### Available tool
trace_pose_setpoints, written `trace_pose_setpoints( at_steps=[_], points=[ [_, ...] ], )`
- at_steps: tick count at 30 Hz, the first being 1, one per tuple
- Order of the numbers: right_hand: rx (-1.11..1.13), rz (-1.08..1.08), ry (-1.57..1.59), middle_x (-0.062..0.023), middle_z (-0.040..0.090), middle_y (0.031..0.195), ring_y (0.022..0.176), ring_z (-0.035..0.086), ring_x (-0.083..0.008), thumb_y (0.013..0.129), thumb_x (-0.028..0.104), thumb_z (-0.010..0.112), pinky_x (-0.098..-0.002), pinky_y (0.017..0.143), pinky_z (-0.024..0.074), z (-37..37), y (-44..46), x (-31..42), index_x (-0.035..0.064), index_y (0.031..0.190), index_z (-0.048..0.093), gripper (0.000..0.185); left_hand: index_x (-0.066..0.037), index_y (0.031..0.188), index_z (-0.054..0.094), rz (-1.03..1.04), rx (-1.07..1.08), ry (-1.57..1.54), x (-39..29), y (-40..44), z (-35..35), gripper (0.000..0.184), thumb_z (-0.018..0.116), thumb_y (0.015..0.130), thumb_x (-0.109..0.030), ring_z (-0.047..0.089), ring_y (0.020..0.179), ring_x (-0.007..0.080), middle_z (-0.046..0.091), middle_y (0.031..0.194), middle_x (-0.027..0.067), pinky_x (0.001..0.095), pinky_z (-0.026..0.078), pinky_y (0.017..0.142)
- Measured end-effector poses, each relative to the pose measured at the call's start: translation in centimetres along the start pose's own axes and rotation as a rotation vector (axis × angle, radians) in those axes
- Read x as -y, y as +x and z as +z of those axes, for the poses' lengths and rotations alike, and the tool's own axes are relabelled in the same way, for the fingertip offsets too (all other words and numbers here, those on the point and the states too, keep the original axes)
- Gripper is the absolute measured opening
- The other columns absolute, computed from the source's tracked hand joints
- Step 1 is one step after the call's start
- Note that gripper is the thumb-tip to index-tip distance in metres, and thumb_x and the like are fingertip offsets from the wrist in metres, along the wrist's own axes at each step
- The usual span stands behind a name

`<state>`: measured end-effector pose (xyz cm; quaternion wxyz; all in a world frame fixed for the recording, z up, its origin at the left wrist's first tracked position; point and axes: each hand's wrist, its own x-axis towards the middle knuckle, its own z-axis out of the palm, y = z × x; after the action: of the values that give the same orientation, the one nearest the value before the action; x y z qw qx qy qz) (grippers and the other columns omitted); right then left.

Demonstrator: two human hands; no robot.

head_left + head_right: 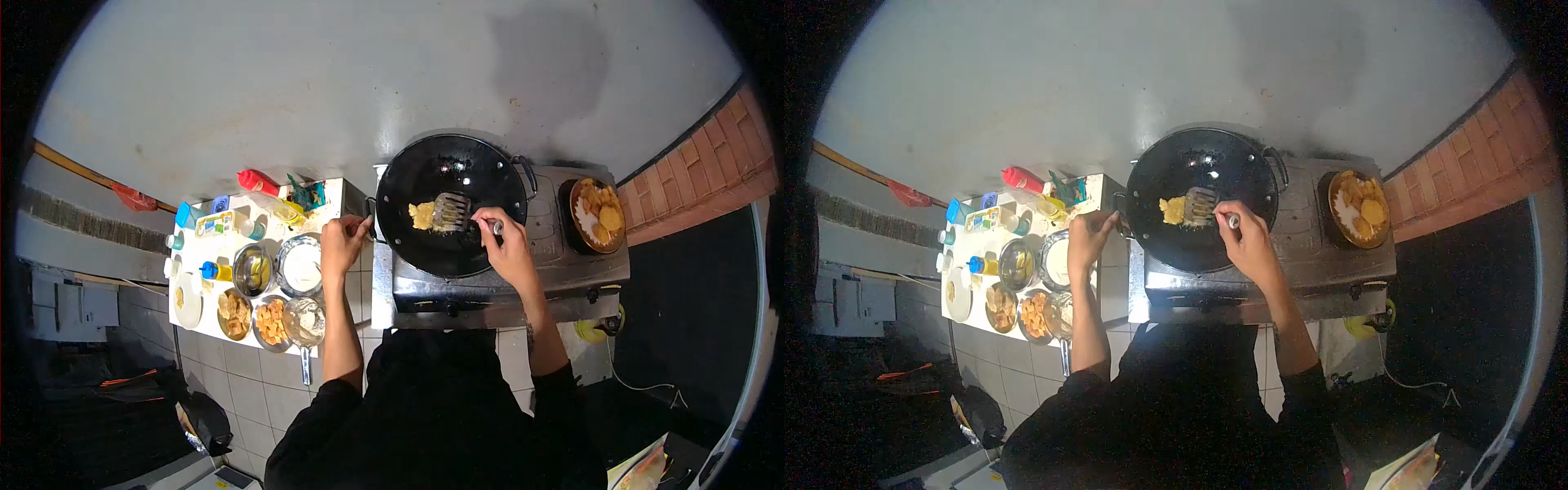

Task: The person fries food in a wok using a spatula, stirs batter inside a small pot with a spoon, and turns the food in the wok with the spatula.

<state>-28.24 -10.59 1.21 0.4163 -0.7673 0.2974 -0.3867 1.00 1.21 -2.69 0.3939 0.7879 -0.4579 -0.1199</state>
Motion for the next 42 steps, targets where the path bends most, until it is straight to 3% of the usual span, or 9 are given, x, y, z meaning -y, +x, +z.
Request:
trace_pose_setpoints(
  at_steps=[7, 13, 14, 20, 25, 28, 31, 33, 42],
  points=[
    [-0.029, -0.109, -0.119, -0.0123, 0.065, 0.088, 0.074, 0.064, -0.0187, 0.092, 0.002, 0.062, -0.0290, 0.063, 0.0485, -1.6, 0.3, 1.0, -0.0017, 0.101, 0.057, 0.011, 0.004, 0.083, 0.071, 0.009, -0.015, 0.012, -0.3, -0.1, -0.2, 0.029, 0.076, 0.084, -0.025, 0.052, 0.050, 0.0210, 0.058, 0.057, 0.0132, 0.0357, 0.043, 0.052],
    [-0.139, 0.099, -0.145, -0.0128, 0.068, 0.088, 0.075, 0.066, -0.0208, 0.094, 0.005, 0.062, -0.0308, 0.068, 0.0507, -3.9, 0.6, 1.9, -0.0008, 0.102, 0.059, 0.010, 0.005, 0.083, 0.071, 0.014, 0.013, 0.008, -0.2, 0.0, -0.2, 0.029, 0.076, 0.085, -0.023, 0.052, 0.050, 0.0210, 0.058, 0.058, 0.0143, 0.0353, 0.043, 0.052],
    [-0.210, -0.019, -0.171, -0.0134, 0.068, 0.088, 0.073, 0.066, -0.0213, 0.095, 0.007, 0.061, -0.0318, 0.067, 0.0505, -3.9, 0.7, 0.6, -0.0008, 0.102, 0.059, 0.011, 0.005, 0.083, 0.071, 0.014, 0.010, 0.007, -0.2, 0.0, -0.2, 0.029, 0.076, 0.085, -0.023, 0.052, 0.050, 0.0210, 0.059, 0.058, 0.0143, 0.0351, 0.043, 0.052],
    [-0.172, 0.085, -0.222, -0.0166, 0.066, 0.087, 0.075, 0.068, -0.0257, 0.095, 0.008, 0.060, -0.0333, 0.067, 0.0499, -3.9, 1.4, 0.5, -0.0011, 0.101, 0.057, 0.011, 0.005, 0.085, 0.071, -0.011, 0.021, 0.004, -0.9, -0.2, -0.4, 0.030, 0.075, 0.086, -0.024, 0.055, 0.052, 0.0215, 0.060, 0.059, 0.0141, 0.0350, 0.045, 0.054],
    [-0.133, -0.013, -0.207, -0.0170, 0.063, 0.085, 0.075, 0.066, -0.0271, 0.094, 0.005, 0.059, -0.0336, 0.067, 0.0489, -2.7, 1.6, -1.4, -0.0020, 0.099, 0.057, 0.008, 0.005, 0.087, 0.072, -0.066, 0.056, 0.058, -1.7, -0.2, -0.9, 0.030, 0.075, 0.086, -0.025, 0.058, 0.054, 0.0226, 0.062, 0.061, 0.0149, 0.0354, 0.046, 0.056],
    [-0.058, 0.035, -0.161, -0.0154, 0.064, 0.087, 0.072, 0.066, -0.0232, 0.095, 0.004, 0.058, -0.0324, 0.066, 0.0494, -2.4, 1.8, -1.7, -0.0023, 0.098, 0.057, 0.007, 0.005, 0.086, 0.072, -0.021, 0.023, 0.033, -1.4, -0.2, -0.8, 0.030, 0.075, 0.086, -0.025, 0.058, 0.054, 0.0233, 0.062, 0.062, 0.0152, 0.0355, 0.046, 0.056],
    [-0.021, 0.161, -0.077, -0.0115, 0.066, 0.088, 0.066, 0.062, -0.0146, 0.097, 0.004, 0.056, -0.0292, 0.061, 0.0484, -2.3, 2.0, -3.4, -0.0019, 0.098, 0.057, 0.006, 0.003, 0.087, 0.075, -0.071, 0.064, 0.057, -1.9, -0.2, -0.9, 0.027, 0.074, 0.086, -0.024, 0.065, 0.065, 0.0240, 0.071, 0.075, 0.0168, 0.0354, 0.050, 0.066],
    [-0.077, 0.125, 0.182, -0.0075, 0.067, 0.090, 0.060, 0.055, -0.0070, 0.100, 0.004, 0.051, -0.0253, 0.056, 0.0456, -1.8, 2.0, -4.7, -0.0011, 0.098, 0.058, 0.009, 0.003, 0.087, 0.075, -0.074, 0.071, 0.061, -1.5, -0.1, -0.8, 0.027, 0.074, 0.086, -0.024, 0.065, 0.065, 0.0234, 0.071, 0.075, 0.0167, 0.0353, 0.050, 0.065],
    [-0.154, 0.140, 0.287, -0.0072, 0.067, 0.096, 0.062, 0.051, -0.0056, 0.103, 0.008, 0.046, -0.0228, 0.057, 0.0436, -2.9, 1.5, -3.4, -0.0006, 0.098, 0.058, 0.016, 0.003, 0.085, 0.074, -0.064, 0.076, 0.042, -1.5, 0.2, -1.0, 0.027, 0.073, 0.087, -0.023, 0.064, 0.062, 0.0222, 0.071, 0.074, 0.0153, 0.0340, 0.049, 0.063]
  ],
)
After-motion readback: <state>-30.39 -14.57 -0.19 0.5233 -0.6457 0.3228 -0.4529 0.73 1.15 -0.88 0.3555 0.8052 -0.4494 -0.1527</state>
